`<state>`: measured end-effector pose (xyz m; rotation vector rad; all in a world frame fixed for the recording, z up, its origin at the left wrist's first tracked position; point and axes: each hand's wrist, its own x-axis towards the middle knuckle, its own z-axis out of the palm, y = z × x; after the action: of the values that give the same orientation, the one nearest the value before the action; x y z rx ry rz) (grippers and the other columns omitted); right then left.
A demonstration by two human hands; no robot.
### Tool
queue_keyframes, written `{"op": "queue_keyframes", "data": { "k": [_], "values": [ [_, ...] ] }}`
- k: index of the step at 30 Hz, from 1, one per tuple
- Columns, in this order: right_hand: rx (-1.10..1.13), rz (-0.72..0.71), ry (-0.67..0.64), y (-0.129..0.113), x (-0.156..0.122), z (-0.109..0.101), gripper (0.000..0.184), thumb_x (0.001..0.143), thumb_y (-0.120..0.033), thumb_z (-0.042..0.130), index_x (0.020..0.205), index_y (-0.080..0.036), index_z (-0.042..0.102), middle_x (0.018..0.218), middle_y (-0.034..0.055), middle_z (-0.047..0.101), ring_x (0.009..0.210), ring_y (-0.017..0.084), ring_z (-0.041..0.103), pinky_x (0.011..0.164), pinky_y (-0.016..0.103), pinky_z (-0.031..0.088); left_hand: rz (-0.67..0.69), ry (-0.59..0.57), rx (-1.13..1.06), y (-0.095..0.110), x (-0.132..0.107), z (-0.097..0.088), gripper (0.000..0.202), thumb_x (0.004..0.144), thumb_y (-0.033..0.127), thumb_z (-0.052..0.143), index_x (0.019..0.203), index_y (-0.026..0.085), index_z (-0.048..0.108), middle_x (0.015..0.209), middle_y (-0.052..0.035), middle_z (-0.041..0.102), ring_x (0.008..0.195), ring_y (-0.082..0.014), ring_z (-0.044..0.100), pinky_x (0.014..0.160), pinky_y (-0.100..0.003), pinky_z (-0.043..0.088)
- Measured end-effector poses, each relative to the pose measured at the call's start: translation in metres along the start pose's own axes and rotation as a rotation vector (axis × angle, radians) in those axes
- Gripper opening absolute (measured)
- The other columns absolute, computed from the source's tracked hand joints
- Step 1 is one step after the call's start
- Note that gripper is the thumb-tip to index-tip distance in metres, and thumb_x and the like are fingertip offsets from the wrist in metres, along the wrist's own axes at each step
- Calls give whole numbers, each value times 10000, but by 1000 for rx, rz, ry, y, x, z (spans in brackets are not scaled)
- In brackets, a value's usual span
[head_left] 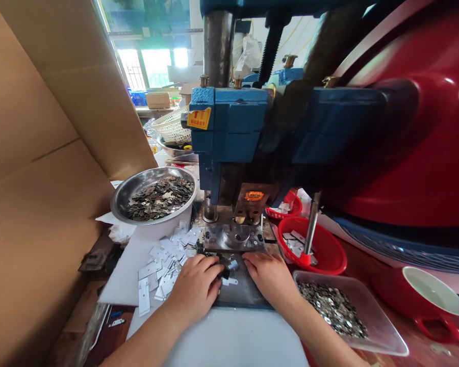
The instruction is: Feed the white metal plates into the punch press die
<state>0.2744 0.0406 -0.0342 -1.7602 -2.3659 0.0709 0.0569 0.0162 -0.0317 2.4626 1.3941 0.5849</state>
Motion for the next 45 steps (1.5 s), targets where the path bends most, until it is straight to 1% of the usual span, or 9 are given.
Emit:
{"op": "queue_keyframes", "data": {
  "k": [9,17,22,27,31,36,40,43,45],
  "values": [
    [13,10,2,1,3,1,227,881,-236,449,880,-243,676,852,21,719,820,177,651,759,300,401,6,23,3,-1,-1,1,292,827,216,567,1110,271,611,1164,-20,623,1047,-229,512,910,-417,430],
    [410,140,86,7,2,-9,264,864,-310,421,893,-261,679,893,-10,725,833,178,668,710,275,487,22,30,-7,-2,-1,1,292,824,228,567,1109,266,621,1156,-39,629,1041,-237,528,900,-429,441],
    [199,15,203,0,36,-25,266,889,-260,409,938,-245,670,899,15,719,815,172,652,741,278,435,19,35,-7,-3,-3,3,293,822,216,559,1103,265,623,1174,-43,617,1048,-242,529,903,-440,451],
    [-109,-147,117,-2,48,-41,305,868,-181,440,1073,-279,645,835,25,700,805,196,624,747,321,367,5,65,-11,-4,-3,4,276,826,212,554,1080,281,637,1182,-59,587,1042,-244,535,882,-441,467],
    [-160,-150,62,0,45,-45,392,844,-158,460,1180,-301,603,860,45,684,832,201,607,745,324,363,11,64,-22,-4,-2,3,248,853,202,527,1065,267,638,1075,-54,628,980,-226,558,845,-409,486],
    [53,-106,43,6,45,-35,419,869,-156,390,1227,-272,575,943,44,680,855,180,622,762,297,426,15,79,-26,-5,-1,3,221,882,225,500,1054,246,638,969,-38,666,902,-192,587,811,-354,507],
    [279,-56,130,8,38,-27,394,904,-227,355,1239,-214,563,1078,64,656,925,178,625,809,294,476,35,172,-11,-11,-1,5,219,908,254,463,1019,235,650,934,-39,676,855,-173,611,775,-311,519],
    [304,-84,219,4,24,-28,353,911,-270,374,1176,-214,601,1023,69,666,922,198,618,827,342,489,50,227,45,-11,-3,6,234,917,244,435,1010,227,649,892,-44,678,792,-169,619,727,-307,515],
    [314,-153,223,0,11,-28,317,912,-260,386,1105,-224,635,971,65,675,902,200,616,819,358,494,85,195,81,-8,-6,4,225,912,234,441,992,227,652,853,-39,680,756,-176,615,699,-317,502]
  ]
}}
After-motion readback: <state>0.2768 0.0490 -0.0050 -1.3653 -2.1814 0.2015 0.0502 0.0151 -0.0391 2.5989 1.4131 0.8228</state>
